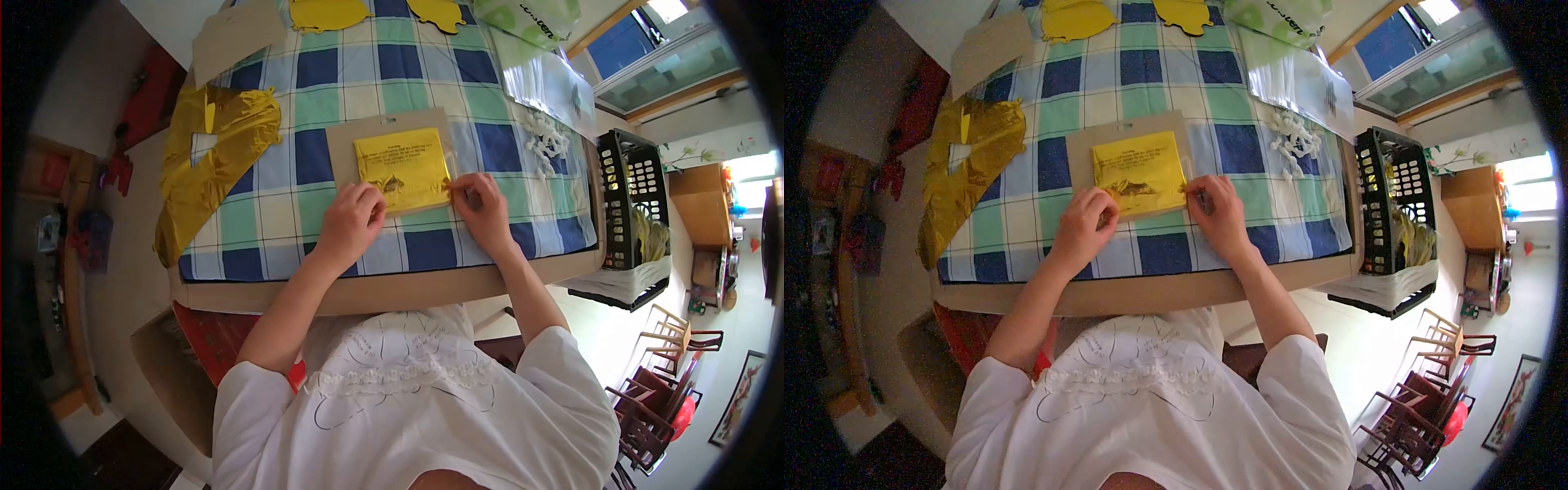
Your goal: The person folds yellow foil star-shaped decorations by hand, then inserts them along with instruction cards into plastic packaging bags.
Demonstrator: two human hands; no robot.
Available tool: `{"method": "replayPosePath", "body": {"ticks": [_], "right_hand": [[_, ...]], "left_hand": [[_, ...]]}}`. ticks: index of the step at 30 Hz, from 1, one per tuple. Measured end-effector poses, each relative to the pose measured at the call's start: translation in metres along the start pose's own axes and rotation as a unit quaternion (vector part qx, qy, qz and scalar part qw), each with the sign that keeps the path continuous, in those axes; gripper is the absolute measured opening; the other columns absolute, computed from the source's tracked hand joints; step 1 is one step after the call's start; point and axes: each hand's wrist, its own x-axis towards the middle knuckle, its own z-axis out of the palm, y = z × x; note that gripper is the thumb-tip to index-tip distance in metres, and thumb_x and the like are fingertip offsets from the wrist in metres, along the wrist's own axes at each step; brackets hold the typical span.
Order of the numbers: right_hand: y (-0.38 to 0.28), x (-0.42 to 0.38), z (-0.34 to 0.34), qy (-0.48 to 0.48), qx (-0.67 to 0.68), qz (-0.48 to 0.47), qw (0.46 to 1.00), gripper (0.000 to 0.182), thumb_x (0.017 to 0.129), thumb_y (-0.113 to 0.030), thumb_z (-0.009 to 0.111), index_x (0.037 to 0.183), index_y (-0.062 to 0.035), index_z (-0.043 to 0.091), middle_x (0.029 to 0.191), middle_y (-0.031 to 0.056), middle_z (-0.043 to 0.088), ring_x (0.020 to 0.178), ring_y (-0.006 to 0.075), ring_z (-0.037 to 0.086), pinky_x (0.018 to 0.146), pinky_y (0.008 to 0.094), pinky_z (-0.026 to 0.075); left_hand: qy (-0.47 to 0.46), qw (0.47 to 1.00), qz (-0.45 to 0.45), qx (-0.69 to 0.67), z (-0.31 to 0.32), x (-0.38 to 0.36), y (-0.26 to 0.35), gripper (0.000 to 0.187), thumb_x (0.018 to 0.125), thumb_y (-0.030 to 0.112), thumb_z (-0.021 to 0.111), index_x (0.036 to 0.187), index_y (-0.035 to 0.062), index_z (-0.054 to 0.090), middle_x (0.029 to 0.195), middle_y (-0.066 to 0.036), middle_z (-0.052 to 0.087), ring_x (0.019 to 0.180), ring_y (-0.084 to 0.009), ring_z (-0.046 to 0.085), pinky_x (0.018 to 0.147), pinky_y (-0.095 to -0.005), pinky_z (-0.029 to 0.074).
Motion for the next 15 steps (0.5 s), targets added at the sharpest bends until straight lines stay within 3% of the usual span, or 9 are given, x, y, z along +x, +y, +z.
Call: {"method": "replayPosePath", "body": {"ticks": [4,7,10,13,15], "right_hand": [[0.004,0.000,0.002,0.011,0.014,-0.028,0.999,0.022,0.077,0.002,0.062,0.097,-0.0056,0.058,0.088,0.0055,0.062,0.084,0.0249,0.056,0.074,0.0334,0.045],[0.006,0.001,0.003,0.030,-0.009,-0.057,0.998,0.025,0.080,0.002,0.062,0.102,-0.0073,0.060,0.086,0.0024,0.063,0.078,0.0182,0.056,0.066,0.0282,0.044],[0.008,-0.002,0.003,0.030,-0.007,-0.037,0.999,0.028,0.080,0.002,0.061,0.106,-0.0075,0.059,0.085,0.0022,0.063,0.078,0.0174,0.056,0.065,0.0280,0.044],[0.006,-0.003,0.001,0.013,0.001,-0.015,1.000,0.032,0.079,0.005,0.059,0.109,-0.0063,0.057,0.087,0.0063,0.061,0.082,0.0255,0.055,0.074,0.0338,0.045],[0.009,-0.003,0.001,0.012,0.035,0.016,0.999,0.034,0.079,0.005,0.058,0.111,-0.0063,0.057,0.088,0.0070,0.059,0.082,0.0255,0.054,0.076,0.0349,0.045]], "left_hand": [[0.023,1.000,0.015,0.009,0.003,-0.001,-0.007,0.021,0.075,-0.004,0.064,0.087,0.0058,0.051,0.086,-0.008,0.054,0.085,-0.0282,0.055,0.073,-0.0378,0.049],[0.037,0.998,0.041,0.030,0.001,-0.002,-0.009,0.021,0.076,-0.006,0.062,0.089,0.0056,0.050,0.087,-0.009,0.053,0.087,-0.0283,0.054,0.076,-0.0379,0.049],[0.035,0.997,0.046,0.041,0.000,-0.006,-0.008,0.023,0.075,-0.006,0.062,0.090,0.0060,0.050,0.090,-0.009,0.053,0.090,-0.0288,0.053,0.078,-0.0385,0.048],[0.062,0.994,0.047,0.080,-0.005,-0.010,-0.011,0.026,0.073,-0.005,0.063,0.092,0.0063,0.050,0.095,-0.009,0.054,0.095,-0.0300,0.053,0.081,-0.0396,0.045],[0.075,0.991,0.041,0.099,-0.007,-0.012,-0.014,0.028,0.072,-0.005,0.064,0.093,0.0065,0.050,0.099,-0.009,0.055,0.098,-0.0307,0.053,0.083,-0.0404,0.044]]}}
